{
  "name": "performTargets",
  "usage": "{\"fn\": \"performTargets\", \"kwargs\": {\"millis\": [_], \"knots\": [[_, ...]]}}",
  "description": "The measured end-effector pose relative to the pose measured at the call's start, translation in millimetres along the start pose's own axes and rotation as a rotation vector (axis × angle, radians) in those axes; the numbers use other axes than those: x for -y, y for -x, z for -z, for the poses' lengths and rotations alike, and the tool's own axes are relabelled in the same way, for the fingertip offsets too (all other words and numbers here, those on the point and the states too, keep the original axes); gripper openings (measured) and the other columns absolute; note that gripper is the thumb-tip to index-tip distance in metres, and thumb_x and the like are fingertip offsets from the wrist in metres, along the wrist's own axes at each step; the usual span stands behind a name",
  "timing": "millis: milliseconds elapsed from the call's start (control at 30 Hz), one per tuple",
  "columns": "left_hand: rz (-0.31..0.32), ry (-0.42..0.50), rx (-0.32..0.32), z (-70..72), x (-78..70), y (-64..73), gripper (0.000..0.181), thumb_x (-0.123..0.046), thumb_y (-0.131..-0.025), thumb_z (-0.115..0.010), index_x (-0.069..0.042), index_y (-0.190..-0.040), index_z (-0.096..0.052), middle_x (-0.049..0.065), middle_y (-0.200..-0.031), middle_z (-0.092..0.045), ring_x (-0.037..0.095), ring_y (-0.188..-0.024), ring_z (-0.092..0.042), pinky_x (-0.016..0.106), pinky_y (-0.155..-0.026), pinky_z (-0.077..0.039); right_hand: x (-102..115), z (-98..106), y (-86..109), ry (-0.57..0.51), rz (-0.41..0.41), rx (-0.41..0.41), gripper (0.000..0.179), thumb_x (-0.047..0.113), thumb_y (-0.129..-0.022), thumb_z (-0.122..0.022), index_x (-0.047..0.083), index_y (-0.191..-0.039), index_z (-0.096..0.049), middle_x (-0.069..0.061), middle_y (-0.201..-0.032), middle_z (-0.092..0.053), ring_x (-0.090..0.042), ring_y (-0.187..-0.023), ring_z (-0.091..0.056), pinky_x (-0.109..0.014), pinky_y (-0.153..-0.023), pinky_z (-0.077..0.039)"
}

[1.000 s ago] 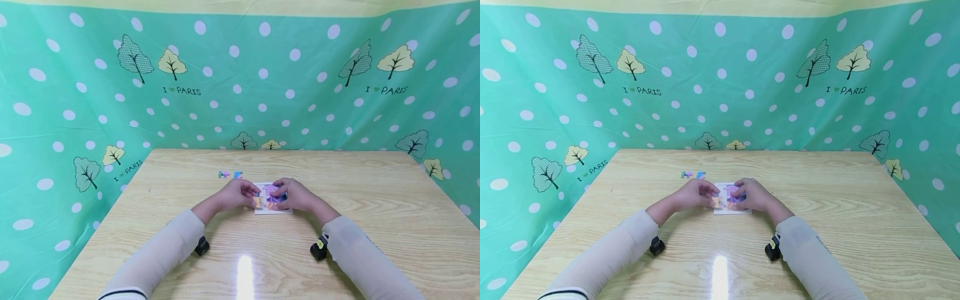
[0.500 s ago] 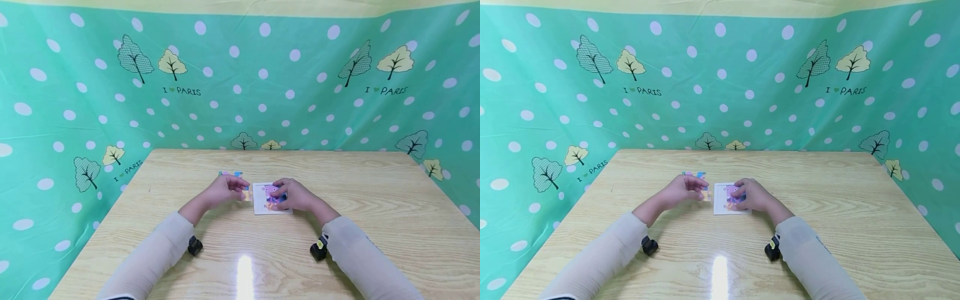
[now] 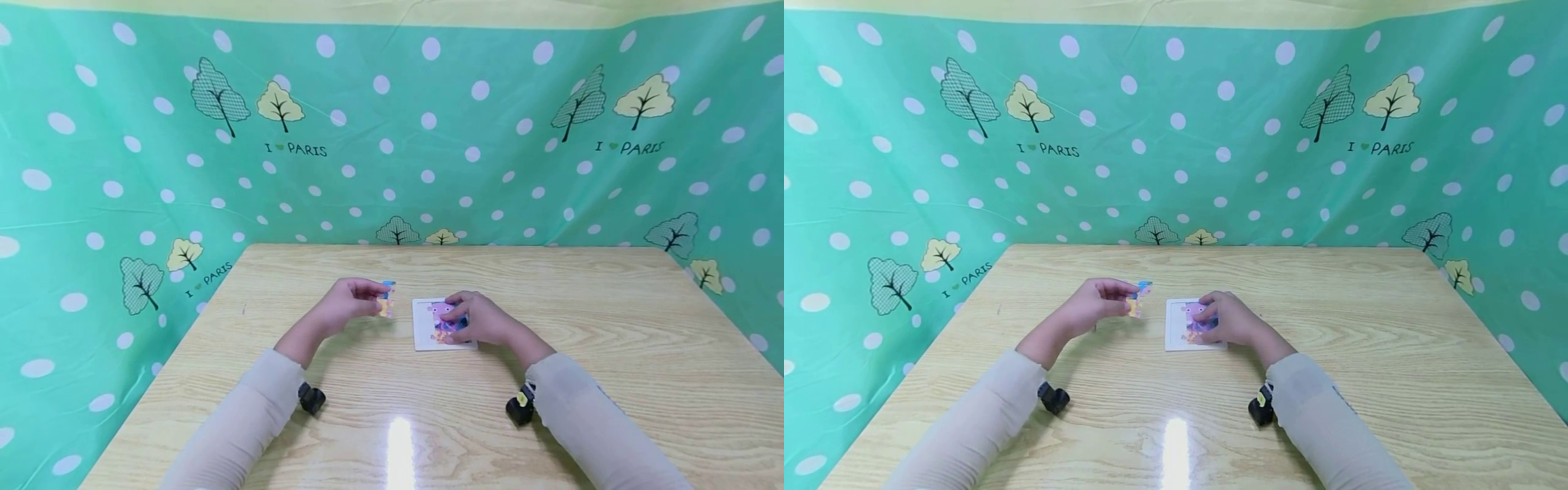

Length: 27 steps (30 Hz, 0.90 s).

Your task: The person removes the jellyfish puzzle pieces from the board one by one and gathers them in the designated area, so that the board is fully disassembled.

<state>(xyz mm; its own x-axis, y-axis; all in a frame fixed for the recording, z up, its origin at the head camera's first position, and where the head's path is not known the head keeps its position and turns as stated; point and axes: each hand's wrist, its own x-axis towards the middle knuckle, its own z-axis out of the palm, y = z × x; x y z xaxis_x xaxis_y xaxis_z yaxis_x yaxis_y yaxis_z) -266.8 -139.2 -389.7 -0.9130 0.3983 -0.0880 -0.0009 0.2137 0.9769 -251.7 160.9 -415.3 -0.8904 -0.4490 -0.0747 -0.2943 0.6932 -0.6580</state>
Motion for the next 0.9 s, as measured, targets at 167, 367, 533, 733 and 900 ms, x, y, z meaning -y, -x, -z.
{"fn": "performTargets", "kwargs": {"millis": [167, 367, 533, 733, 900], "knots": [[0.015, -0.048, -0.029, 10.8, 2.6, 1.9, 0.040, 0.002, -0.086, -0.066, 0.004, -0.126, -0.061, 0.010, -0.111, -0.064, 0.019, -0.094, -0.059, 0.033, -0.084, -0.054, 0, 0, 0.0, -0.001, 0.007, -0.001, 0.046, 0.022, -0.074, -0.086, 0.011, -0.116, -0.072, -0.013, -0.143, -0.047, -0.040, -0.134, -0.037, -0.053, -0.111, -0.028], [0.049, 0.030, -0.052, 25.1, 4.6, 3.0, 0.042, 0.004, -0.089, -0.062, 0.006, -0.131, -0.057, 0.017, -0.125, -0.058, 0.018, -0.096, -0.062, 0.033, -0.088, -0.053, 0, 0, 0.1, -0.007, 0.014, -0.001, 0.046, 0.023, -0.075, -0.086, 0.010, -0.116, -0.072, -0.013, -0.143, -0.048, -0.040, -0.134, -0.037, -0.053, -0.111, -0.029], [0.076, 0.085, -0.088, 36.5, 8.4, 1.5, 0.043, 0.003, -0.091, -0.061, 0.006, -0.133, -0.054, 0.024, -0.133, -0.053, 0.014, -0.088, -0.061, 0.030, -0.087, -0.052, -1, 0, 0.0, -0.010, 0.015, -0.001, 0.045, 0.022, -0.075, -0.086, 0.010, -0.116, -0.072, -0.014, -0.142, -0.047, -0.040, -0.134, -0.037, -0.053, -0.111, -0.029], [0.107, 0.113, -0.142, 48.5, 14.9, -1.5, 0.044, 0.006, -0.091, -0.060, 0.006, -0.134, -0.052, 0.023, -0.137, -0.050, 0.017, -0.094, -0.062, 0.035, -0.093, -0.051, -1, -1, -0.6, -0.010, 0.015, -0.004, 0.044, 0.022, -0.075, -0.086, 0.010, -0.115, -0.073, -0.013, -0.142, -0.048, -0.040, -0.134, -0.038, -0.053, -0.111, -0.029], [0.121, 0.120, -0.160, 57.0, 21.1, -4.3, 0.043, 0.007, -0.091, -0.058, 0.005, -0.134, -0.053, 0.021, -0.138, -0.050, 0.017, -0.093, -0.061, 0.038, -0.096, -0.049, -1, -1, -0.5, 0.000, 0.010, -0.007, 0.045, 0.023, -0.075, -0.086, 0.011, -0.115, -0.073, -0.013, -0.142, -0.048, -0.039, -0.134, -0.037, -0.053, -0.111, -0.029]]}}
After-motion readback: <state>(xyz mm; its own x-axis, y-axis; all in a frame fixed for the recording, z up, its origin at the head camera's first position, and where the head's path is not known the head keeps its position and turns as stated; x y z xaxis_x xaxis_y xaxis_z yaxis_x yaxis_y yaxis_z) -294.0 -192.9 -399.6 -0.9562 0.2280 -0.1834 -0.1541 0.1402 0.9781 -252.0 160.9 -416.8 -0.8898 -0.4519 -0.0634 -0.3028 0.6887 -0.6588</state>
